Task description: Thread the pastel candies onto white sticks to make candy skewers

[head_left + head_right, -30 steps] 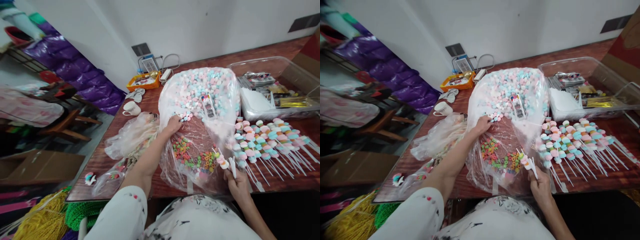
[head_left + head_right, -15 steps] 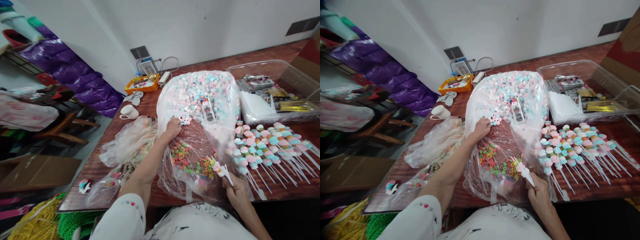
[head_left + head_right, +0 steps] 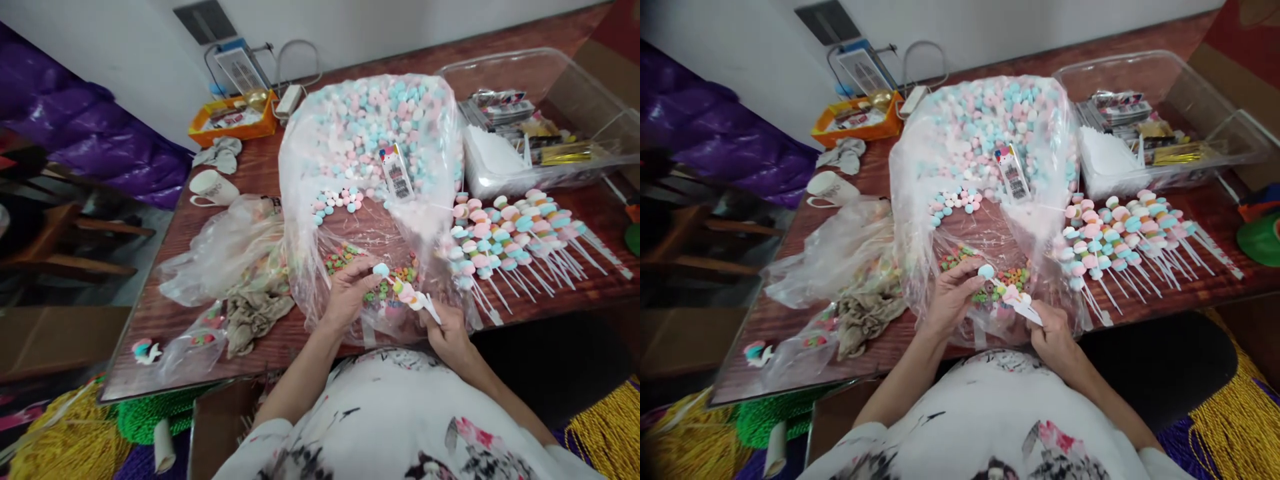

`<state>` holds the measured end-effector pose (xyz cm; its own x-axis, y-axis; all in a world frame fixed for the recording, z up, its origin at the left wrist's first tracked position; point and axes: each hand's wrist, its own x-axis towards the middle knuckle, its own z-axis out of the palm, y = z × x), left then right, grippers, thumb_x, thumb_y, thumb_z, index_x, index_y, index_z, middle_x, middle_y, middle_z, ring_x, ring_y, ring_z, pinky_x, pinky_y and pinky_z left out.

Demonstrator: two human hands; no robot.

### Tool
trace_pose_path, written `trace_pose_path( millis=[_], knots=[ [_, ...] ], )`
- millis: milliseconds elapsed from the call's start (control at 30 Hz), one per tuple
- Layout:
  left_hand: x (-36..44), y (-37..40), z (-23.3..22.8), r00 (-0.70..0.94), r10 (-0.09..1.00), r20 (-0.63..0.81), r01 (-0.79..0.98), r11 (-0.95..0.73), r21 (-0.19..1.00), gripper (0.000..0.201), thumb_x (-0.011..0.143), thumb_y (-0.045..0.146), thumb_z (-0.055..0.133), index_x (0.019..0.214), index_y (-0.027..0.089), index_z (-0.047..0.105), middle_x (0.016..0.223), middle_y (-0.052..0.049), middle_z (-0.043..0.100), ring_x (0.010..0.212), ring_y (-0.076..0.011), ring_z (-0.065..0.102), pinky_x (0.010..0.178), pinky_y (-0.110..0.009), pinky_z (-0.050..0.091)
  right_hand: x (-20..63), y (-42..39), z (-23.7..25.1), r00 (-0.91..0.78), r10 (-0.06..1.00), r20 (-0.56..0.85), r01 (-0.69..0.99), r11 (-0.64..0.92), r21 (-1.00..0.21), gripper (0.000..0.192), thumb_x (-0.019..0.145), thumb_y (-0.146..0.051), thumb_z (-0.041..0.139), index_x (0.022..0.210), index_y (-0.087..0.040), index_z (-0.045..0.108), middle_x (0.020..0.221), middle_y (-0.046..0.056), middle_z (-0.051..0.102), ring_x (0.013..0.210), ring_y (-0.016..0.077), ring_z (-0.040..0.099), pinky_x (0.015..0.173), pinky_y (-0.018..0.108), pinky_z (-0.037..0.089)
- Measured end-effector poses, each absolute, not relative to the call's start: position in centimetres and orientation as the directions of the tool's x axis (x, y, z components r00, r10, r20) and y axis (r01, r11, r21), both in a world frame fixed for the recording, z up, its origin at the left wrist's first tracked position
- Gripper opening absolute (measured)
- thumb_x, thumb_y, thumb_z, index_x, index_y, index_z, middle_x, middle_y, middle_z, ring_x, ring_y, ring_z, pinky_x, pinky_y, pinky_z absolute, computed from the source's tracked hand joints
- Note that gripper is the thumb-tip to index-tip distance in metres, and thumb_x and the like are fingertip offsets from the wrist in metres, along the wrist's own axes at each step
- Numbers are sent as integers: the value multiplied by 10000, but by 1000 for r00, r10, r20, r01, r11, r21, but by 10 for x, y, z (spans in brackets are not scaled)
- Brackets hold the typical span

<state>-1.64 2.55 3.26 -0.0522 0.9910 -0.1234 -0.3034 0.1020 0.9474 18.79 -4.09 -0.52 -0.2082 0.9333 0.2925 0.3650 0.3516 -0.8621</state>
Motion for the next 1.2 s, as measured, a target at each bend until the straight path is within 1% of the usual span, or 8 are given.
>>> trace_pose_path(
  millis=[200, 333, 500, 633, 800, 933, 1067, 1200],
  knots=[
    [-11, 20, 23, -106, 994, 12, -232, -37, 972, 272, 622, 220, 852, 880, 259, 777, 946, -14, 683, 884, -132, 632, 793, -244, 524, 190, -46, -2, -220, 927, 305, 414, 372, -831, 204, 836, -67, 404, 742, -206, 521, 635, -2, 542, 572, 145, 504, 576, 265, 385],
    [-13, 16, 22, -115, 978, 175, -57, -182, 982, 262, 673, 231, 823, 928, 259, 769, 976, -33, 681, 932, -159, 634, 808, -276, 536, 189, -48, -3, -222, 926, 306, 431, 374, -821, 196, 809, -64, 402, 729, -202, 515, 633, -5, 532, 580, 146, 498, 589, 269, 384],
    [-14, 10, 28, -132, 915, 382, 186, -356, 916, 232, 728, 207, 785, 956, 238, 755, 962, -41, 697, 921, -163, 646, 818, -299, 540, 186, -50, -4, -197, 923, 331, 403, 384, -831, 182, 835, -85, 419, 740, -206, 516, 630, -7, 526, 572, 144, 502, 580, 266, 386],
    [-12, 9, 31, -126, 877, 463, 237, -426, 873, 240, 757, 166, 758, 981, 249, 742, 951, -26, 698, 909, -148, 647, 819, -293, 532, 183, -52, -4, -176, 913, 368, 379, 407, -831, 192, 874, -104, 414, 752, -204, 523, 621, -10, 530, 550, 135, 498, 562, 260, 383],
    [-8, 9, 28, -177, 876, 449, 204, -413, 887, 224, 758, 183, 761, 972, 246, 739, 964, -26, 687, 919, -151, 642, 818, -296, 532, 178, -56, -4, -142, 915, 377, 348, 403, -846, 206, 906, -119, 435, 748, -201, 539, 612, -8, 550, 530, 126, 505, 544, 254, 391],
    [-6, 7, 20, -226, 897, 381, 86, -371, 925, 205, 759, 225, 765, 960, 253, 734, 988, -32, 669, 941, -156, 638, 812, -297, 546, 173, -58, -9, -115, 925, 363, 291, 381, -878, 220, 931, -144, 433, 756, -202, 553, 614, -11, 542, 532, 121, 505, 538, 249, 402],
    [-2, 4, 17, -249, 929, 275, -23, -289, 957, 204, 752, 324, 773, 939, 252, 733, 981, -41, 670, 941, -178, 644, 834, -346, 563, 170, -58, -13, -95, 940, 327, 217, 341, -915, 282, 948, -168, 434, 679, -201, 511, 582, -30, 492, 507, 108, 484, 512, 242, 378],
    [1, 3, 20, -266, 936, 233, -109, -269, 957, 209, 737, 334, 785, 928, 263, 737, 973, -39, 671, 950, -183, 645, 848, -358, 567, 170, -58, -14, -96, 945, 313, 218, 327, -919, 292, 954, -180, 440, 670, -199, 504, 581, -35, 480, 511, 106, 477, 517, 242, 379]
  ],
)
